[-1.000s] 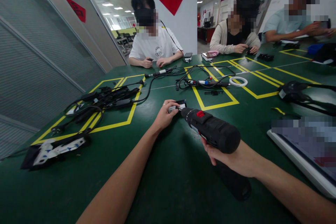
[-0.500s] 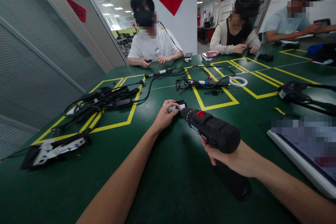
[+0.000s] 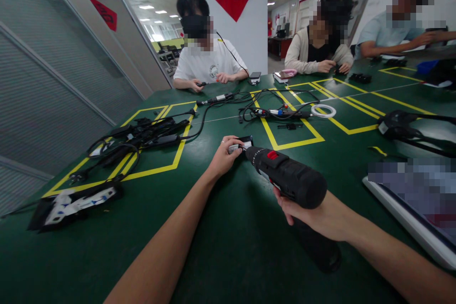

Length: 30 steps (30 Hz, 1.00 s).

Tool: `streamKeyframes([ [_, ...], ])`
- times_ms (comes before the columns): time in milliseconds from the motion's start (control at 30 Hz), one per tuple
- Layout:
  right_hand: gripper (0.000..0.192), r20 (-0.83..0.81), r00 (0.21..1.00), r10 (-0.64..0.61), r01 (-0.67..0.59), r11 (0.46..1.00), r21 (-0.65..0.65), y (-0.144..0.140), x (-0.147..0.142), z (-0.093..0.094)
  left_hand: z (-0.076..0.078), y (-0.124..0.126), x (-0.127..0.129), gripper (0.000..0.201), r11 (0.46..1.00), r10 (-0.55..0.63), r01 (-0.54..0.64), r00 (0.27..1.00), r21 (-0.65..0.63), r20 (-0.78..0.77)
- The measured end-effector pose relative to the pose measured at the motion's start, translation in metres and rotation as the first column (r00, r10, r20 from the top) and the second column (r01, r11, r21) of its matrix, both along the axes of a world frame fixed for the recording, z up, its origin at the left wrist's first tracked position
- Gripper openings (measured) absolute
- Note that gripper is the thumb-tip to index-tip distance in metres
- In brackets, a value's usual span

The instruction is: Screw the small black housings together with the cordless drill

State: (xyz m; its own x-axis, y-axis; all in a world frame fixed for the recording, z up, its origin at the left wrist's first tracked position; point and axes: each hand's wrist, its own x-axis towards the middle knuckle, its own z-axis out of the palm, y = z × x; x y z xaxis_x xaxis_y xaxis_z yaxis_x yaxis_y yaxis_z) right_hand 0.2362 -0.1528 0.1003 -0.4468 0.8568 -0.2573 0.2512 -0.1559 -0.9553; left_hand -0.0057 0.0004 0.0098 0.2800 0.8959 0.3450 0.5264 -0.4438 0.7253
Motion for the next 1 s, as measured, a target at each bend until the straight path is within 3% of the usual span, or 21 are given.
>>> streamKeyframes([
  [567, 0.009, -0.001, 1.000, 0.018, -0.018, 1.000, -0.014, -0.0003, 0.0016, 0.0044, 0.0004, -0.0008, -0.0003, 0.020, 1.000, 0.000, 0.000, 1.000, -0.010, 0.001],
  [1000, 0.024, 0.027, 1.000, 0.009, -0.010, 1.000, 0.008, -0.0011, 0.0004, 0.0023, -0.0005, -0.0004, -0.0001, 0.020, 1.000, -0.001, 0.002, 1.000, -0.012, 0.018],
])
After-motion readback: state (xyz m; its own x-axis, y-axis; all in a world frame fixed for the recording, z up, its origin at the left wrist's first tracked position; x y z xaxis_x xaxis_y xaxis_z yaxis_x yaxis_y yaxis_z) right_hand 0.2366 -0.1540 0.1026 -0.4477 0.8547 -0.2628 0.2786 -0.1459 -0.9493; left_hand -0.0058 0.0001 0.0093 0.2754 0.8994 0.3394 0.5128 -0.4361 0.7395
